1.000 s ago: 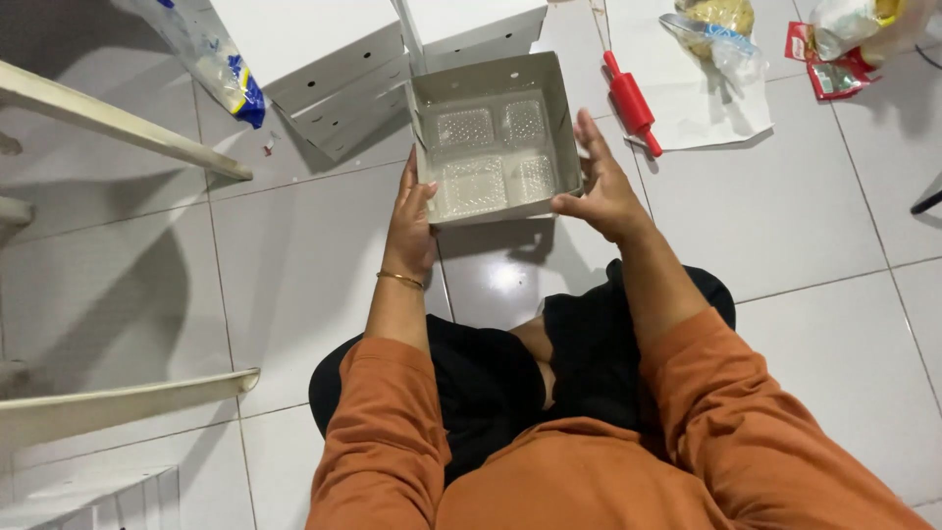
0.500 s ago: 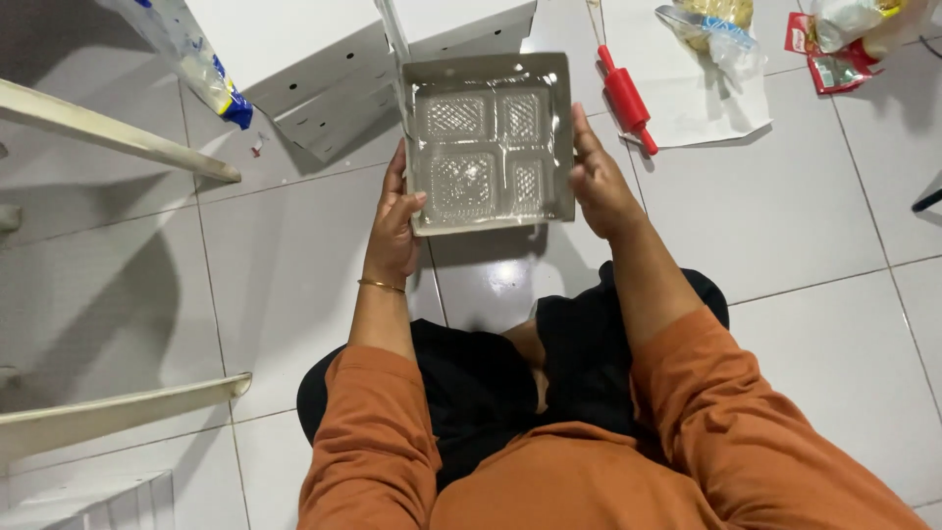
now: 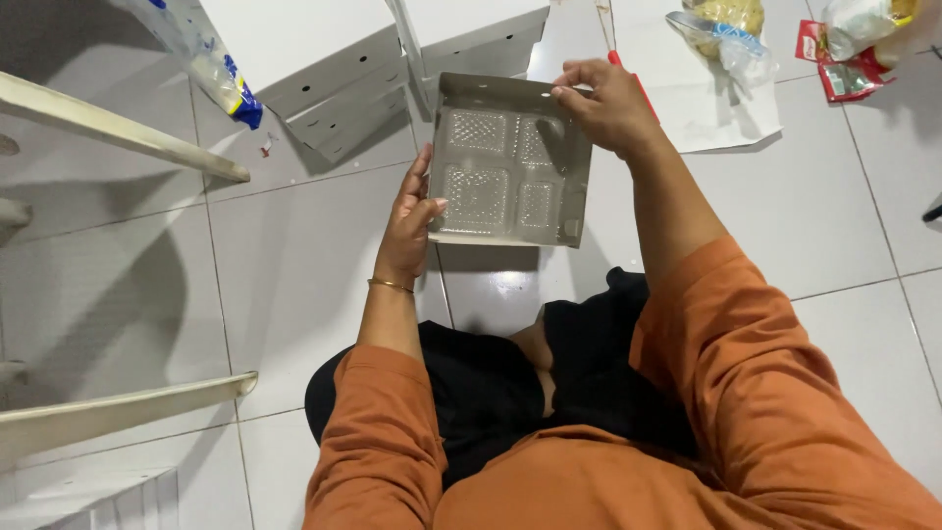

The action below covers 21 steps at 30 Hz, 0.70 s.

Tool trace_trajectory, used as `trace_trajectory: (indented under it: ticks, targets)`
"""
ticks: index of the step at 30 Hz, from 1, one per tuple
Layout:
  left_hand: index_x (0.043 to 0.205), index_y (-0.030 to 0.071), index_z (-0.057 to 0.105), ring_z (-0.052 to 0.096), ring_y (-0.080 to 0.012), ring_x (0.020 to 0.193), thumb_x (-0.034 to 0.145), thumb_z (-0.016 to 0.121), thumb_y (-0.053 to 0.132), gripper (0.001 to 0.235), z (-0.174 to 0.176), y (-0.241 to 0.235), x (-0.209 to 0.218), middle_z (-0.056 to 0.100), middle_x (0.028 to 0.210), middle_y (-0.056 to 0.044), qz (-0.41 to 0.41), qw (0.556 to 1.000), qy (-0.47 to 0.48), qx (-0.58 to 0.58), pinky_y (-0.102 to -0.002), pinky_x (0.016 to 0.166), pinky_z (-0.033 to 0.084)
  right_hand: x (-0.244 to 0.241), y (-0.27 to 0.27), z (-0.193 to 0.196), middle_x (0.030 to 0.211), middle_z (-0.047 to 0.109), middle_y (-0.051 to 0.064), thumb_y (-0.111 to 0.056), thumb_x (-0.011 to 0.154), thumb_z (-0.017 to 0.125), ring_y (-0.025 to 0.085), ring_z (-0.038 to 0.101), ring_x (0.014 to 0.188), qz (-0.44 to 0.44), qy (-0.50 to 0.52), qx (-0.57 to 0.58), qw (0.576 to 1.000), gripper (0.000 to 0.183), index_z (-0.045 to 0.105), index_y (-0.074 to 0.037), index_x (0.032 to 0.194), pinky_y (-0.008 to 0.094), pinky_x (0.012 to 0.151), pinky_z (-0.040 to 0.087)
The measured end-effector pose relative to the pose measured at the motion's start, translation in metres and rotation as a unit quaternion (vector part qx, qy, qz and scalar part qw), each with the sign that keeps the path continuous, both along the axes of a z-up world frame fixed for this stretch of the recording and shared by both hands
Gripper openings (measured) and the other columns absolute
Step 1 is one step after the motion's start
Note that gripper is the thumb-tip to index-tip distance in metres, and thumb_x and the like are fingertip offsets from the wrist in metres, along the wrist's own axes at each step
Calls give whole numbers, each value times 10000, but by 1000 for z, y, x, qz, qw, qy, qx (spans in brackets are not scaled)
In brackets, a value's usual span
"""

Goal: Assembling cardboard cake boxes and inserts by folding flaps and tucking them into slots.

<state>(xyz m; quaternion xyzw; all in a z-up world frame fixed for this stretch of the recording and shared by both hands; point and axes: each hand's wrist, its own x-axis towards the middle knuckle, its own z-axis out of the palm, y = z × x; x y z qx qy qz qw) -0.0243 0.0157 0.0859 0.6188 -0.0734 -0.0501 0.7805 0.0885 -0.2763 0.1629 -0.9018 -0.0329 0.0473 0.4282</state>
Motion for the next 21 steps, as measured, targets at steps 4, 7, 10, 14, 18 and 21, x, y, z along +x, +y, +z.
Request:
trace_trajectory:
  ticks: [4,7,10,14,18,21]
  targets:
    - [1601,167,312,177,-243,1599,920,531,85,720,3,-9,-1,246,1702,-75,-14,1000,-1,9,-392,1296,126,34,32,-10,1419,626,102,-358,969,774,301,603,1242,128,-164,-140,968,292,757,-173,1195,430,995,455]
    - [1595,191,334,350,-115,1467,897,513,67,731,15,-13,-7,259,1714,-74,-11,999,48,5,-233,855,413,35,73,10,1316,658,149,-142,960,719,346,632,1181,216,-167,-131,953,513,582,-148,1455,476,949,480]
    - [1600,202,354,352,-60,719,892,520,55,743,20,-10,-8,500,1513,-35,-25,997,70,-31,-197,625,332,37,103,25,1079,782,113,44,921,695,250,743,872,257,-149,-125,946,310,764,-89,1192,411,840,610]
    - [1583,231,381,439,-96,1301,910,517,74,704,15,-9,-8,388,1633,-20,-19,998,55,-33,-225,920,397,44,111,14,886,774,114,134,910,659,259,721,706,269,-221,-150,925,248,803,-62,960,392,639,616]
    - [1596,161,330,204,-210,1597,935,504,65,690,14,-10,-6,238,1713,-87,-12,999,15,-28,-344,1193,278,49,108,9,918,780,132,97,890,686,310,721,771,269,-264,-143,915,242,819,-51,1028,433,698,595]
    - [1611,195,304,272,-57,655,923,508,103,723,21,-6,-9,288,1710,-39,17,997,52,-56,-195,616,310,24,103,58,1452,582,124,-69,892,751,269,552,1308,167,-46,-140,975,650,508,-126,1493,386,1153,377]
